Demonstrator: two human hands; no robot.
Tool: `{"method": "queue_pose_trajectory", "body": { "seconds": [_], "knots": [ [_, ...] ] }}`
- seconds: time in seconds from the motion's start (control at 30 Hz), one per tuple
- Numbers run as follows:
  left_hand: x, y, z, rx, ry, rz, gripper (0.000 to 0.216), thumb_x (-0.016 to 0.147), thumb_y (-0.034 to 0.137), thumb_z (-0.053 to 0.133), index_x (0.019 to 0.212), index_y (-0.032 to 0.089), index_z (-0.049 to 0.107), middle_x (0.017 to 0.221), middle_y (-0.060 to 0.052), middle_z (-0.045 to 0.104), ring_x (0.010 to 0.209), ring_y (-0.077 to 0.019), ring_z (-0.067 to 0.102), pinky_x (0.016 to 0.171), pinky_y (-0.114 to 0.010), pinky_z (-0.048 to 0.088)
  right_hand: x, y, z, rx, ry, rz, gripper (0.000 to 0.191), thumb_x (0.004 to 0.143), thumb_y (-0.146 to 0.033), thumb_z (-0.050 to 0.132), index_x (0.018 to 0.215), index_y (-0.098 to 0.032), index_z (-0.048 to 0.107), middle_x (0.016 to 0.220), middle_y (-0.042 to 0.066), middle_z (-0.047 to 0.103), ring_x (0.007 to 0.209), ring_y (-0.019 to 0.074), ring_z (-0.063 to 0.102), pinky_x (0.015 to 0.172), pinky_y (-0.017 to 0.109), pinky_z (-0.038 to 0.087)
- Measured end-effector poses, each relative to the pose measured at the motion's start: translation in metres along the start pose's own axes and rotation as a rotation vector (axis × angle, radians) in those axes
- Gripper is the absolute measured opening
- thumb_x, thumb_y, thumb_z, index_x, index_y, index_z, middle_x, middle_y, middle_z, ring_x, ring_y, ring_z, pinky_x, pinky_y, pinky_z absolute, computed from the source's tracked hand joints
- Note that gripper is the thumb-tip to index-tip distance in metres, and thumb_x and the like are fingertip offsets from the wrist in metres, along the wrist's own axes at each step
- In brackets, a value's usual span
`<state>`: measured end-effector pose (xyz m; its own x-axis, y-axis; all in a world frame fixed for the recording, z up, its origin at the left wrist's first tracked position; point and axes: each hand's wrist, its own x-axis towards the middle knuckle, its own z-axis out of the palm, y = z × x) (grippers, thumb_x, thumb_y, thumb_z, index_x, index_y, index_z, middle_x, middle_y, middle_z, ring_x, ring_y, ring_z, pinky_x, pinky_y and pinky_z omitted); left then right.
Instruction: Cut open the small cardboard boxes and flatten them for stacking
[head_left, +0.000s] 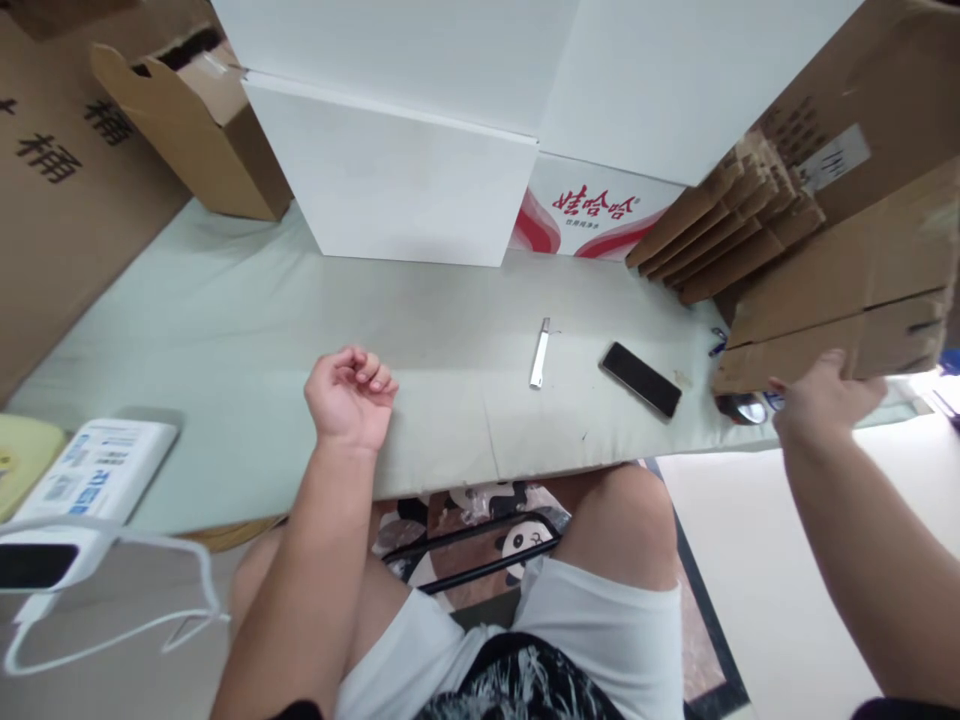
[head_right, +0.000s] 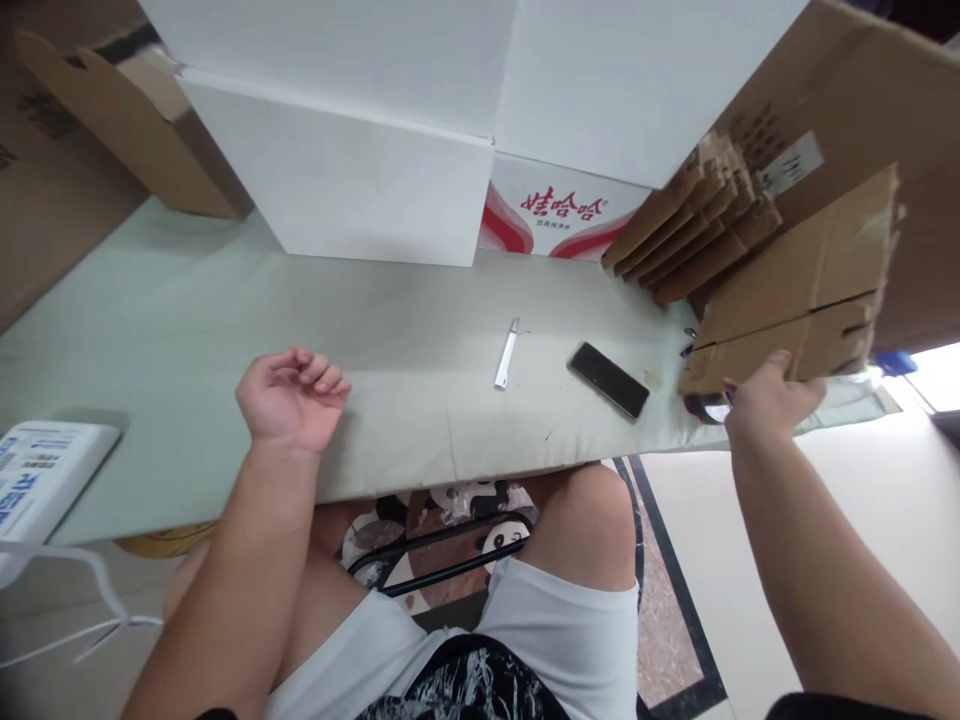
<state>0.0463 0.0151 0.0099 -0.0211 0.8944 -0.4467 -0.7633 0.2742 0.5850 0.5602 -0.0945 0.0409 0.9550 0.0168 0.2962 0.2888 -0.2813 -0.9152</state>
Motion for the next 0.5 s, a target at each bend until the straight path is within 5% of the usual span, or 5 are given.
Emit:
{"method": "queue_pose_trajectory", "body": {
  "seconds": [0.17,0.3,0.5],
  "knots": [
    [0.001,0.003,-0.007,-0.004,-0.017,-0.015,0.015,0.072,0.021,0.054,0.06,0.019,0.045,0.051,0.005,0.03,0.04,-0.0077,0.034,0.041,-0.02,0.032,0.003,-0.029,0.037,-0.075,0.046,0.113,0.036,0.091,-0.012,0.064,0.12,-0.031,0.057,0.146,0.019,0.056,0.107,0.0268,0.075,0.084,0.047,0.067],
    [0.0,0.006,-0.01,0.0,-0.017,-0.013,0.018,0.072,0.022,0.058,0.062,0.02,0.043,0.052,0.006,0.029,0.041,-0.0081,0.035,0.042,-0.021,0.033,0.012,-0.045,0.061,-0.124,0.011,0.07,0.041,0.094,-0.004,0.055,0.125,-0.03,0.063,0.147,0.016,0.058,0.109,0.0192,0.075,0.08,0.031,0.065],
    [0.0,0.007,-0.008,0.015,0.005,-0.006,0.013,0.07,0.02,0.054,0.061,0.018,0.045,0.052,0.005,0.03,0.042,-0.008,0.034,0.042,-0.021,0.033,0.04,-0.052,0.101,-0.176,-0.022,-0.009,0.047,0.099,-0.002,0.045,0.14,-0.02,0.056,0.147,0.018,0.056,0.108,0.0127,0.074,0.077,0.023,0.065]
  ]
}}
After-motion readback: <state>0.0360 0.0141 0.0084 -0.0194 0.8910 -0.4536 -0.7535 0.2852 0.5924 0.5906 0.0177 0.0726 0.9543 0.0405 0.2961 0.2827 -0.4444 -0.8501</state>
